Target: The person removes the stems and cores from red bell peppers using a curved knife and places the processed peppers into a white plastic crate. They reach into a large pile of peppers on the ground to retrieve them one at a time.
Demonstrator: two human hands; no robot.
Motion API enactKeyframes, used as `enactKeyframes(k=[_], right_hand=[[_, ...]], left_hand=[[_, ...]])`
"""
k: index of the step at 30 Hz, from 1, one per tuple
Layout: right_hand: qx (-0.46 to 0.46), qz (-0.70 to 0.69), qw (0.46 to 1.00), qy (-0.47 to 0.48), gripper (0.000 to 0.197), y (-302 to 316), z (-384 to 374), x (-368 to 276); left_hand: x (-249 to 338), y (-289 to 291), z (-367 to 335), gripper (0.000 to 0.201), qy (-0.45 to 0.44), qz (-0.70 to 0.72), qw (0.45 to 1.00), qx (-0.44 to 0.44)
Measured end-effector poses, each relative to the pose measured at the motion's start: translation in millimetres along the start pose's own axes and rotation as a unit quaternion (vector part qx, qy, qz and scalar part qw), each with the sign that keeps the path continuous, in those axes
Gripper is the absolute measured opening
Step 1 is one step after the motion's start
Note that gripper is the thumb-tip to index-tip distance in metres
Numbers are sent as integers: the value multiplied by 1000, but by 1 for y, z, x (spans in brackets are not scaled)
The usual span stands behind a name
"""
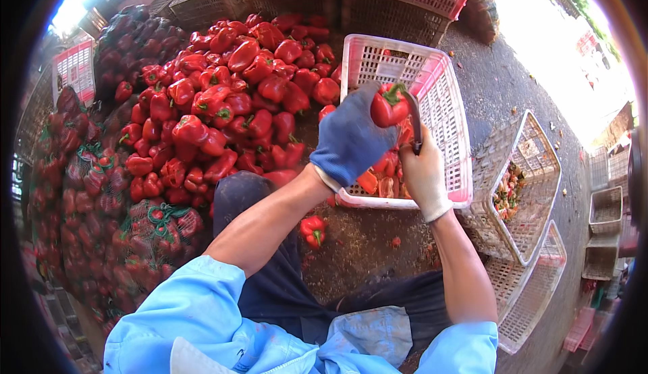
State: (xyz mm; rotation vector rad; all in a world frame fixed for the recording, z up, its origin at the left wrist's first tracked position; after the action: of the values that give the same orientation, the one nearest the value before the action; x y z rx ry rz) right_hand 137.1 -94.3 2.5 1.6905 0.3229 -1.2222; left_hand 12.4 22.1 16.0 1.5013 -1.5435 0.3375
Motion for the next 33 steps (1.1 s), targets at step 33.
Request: enactKeyframes(k=[33], right_hand=[[-97, -250, 945, -189, 16, 45, -25, 19]], left_hand=[[-20, -3, -2, 47, 349, 544, 725, -239]])
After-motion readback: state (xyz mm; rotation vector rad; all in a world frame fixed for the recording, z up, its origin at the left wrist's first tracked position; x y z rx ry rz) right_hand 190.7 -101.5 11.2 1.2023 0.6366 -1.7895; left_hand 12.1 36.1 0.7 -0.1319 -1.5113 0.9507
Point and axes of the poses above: each hand's wrist, its own z-axis away from the middle knuckle, its own y-axis out of the back of the hand, x = y × z, the point moved 3 cm from there along -z, towards the middle knuckle, and after that the axes turned 6 degrees about z, right-handed, at the moved point
